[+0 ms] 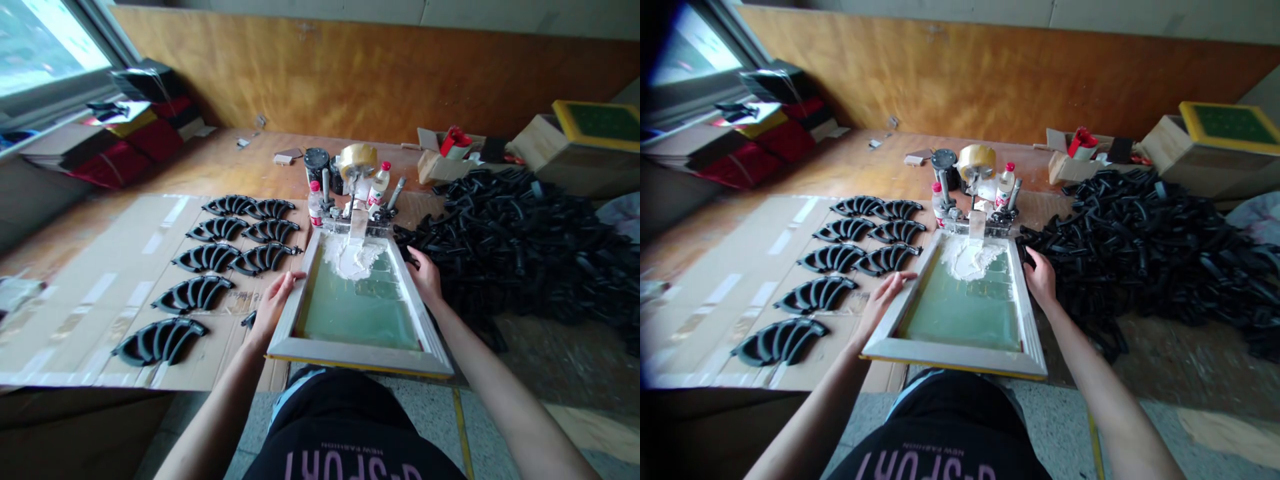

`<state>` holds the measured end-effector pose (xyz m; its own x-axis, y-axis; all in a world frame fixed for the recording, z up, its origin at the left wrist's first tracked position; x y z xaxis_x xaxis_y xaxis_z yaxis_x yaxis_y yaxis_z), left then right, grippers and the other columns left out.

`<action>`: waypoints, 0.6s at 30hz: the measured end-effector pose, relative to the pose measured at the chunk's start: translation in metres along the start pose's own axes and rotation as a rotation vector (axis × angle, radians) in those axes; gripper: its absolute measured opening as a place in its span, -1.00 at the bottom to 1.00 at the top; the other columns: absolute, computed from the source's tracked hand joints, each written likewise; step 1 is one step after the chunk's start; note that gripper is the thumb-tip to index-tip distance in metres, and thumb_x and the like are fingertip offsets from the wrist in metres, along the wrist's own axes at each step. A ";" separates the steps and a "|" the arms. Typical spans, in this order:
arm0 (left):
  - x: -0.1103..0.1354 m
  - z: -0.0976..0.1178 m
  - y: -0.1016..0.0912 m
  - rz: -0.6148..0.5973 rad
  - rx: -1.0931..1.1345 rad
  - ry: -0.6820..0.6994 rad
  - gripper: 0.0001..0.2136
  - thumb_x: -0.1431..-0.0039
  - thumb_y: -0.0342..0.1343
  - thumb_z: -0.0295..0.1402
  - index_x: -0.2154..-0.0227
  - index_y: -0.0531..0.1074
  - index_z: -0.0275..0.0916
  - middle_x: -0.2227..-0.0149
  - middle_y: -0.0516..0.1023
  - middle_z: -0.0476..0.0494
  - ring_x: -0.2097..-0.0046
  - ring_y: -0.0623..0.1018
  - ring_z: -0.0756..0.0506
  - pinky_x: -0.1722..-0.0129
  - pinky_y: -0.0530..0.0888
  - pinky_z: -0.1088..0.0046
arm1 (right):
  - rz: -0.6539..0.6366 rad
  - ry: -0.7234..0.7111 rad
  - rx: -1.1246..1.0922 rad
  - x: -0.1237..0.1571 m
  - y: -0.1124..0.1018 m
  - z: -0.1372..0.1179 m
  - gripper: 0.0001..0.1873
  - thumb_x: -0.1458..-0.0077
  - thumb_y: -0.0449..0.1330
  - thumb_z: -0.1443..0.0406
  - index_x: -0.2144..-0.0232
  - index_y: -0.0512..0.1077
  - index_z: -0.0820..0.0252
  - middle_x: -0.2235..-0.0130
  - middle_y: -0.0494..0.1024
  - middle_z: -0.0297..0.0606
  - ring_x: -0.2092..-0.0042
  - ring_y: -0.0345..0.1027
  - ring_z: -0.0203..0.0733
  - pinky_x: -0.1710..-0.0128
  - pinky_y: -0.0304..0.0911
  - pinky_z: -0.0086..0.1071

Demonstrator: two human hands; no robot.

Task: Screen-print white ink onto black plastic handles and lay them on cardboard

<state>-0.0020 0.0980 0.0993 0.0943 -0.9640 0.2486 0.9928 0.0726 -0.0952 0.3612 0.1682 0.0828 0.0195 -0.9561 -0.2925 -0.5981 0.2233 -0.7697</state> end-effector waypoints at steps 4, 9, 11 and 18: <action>-0.003 -0.064 0.009 -0.094 -0.005 -0.107 -0.37 -0.04 0.14 0.02 -0.12 0.36 -0.24 0.35 0.54 -0.09 0.42 0.47 -0.04 0.47 0.38 0.51 | 0.111 -0.198 0.081 -0.047 0.001 -0.063 -0.34 -0.10 0.15 0.30 -0.25 0.14 0.16 -0.25 0.22 -0.06 -0.25 0.08 0.04 -0.21 0.08 -0.03; -0.015 -0.111 0.014 -0.044 -0.065 -0.135 -0.27 -0.06 0.11 -0.01 -0.27 0.17 -0.22 0.31 0.56 -0.09 0.37 0.51 -0.05 0.37 0.42 0.48 | -0.184 -0.309 0.278 -0.078 0.071 -0.123 -0.62 -0.06 0.22 0.39 0.03 0.39 0.25 0.05 0.48 -0.05 -0.02 0.28 0.03 -0.02 0.20 -0.18; -0.017 -0.116 0.013 -0.026 -0.086 -0.128 -0.29 -0.07 0.10 0.00 -0.25 0.20 -0.23 0.24 0.58 -0.13 0.30 0.54 -0.09 0.31 0.45 0.45 | -0.294 -0.276 0.329 -0.073 0.091 -0.120 -0.82 -0.08 0.19 0.42 0.21 0.43 0.25 0.21 0.52 -0.10 0.10 0.32 -0.03 0.08 0.21 -0.26; -0.018 -0.117 0.013 -0.024 -0.070 -0.126 -0.31 -0.09 0.09 0.01 -0.23 0.24 -0.26 0.08 0.58 -0.21 0.09 0.55 -0.18 0.13 0.46 0.38 | -0.480 -0.646 0.251 0.004 0.087 -0.134 -0.82 -0.08 0.07 0.49 0.37 0.43 0.18 0.31 0.49 -0.21 0.16 0.29 -0.13 0.24 0.14 -0.37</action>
<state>0.0009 0.0862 -0.0190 0.0836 -0.9251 0.3705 0.9877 0.0276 -0.1538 0.2022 0.1582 0.0908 0.7261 -0.6787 -0.1097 -0.2133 -0.0707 -0.9744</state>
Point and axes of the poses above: each hand's wrist, its own x-axis away from the middle knuckle, its own y-axis out of the palm, z = x × y, the point moved 10 cm from there along -x, towards the middle knuckle
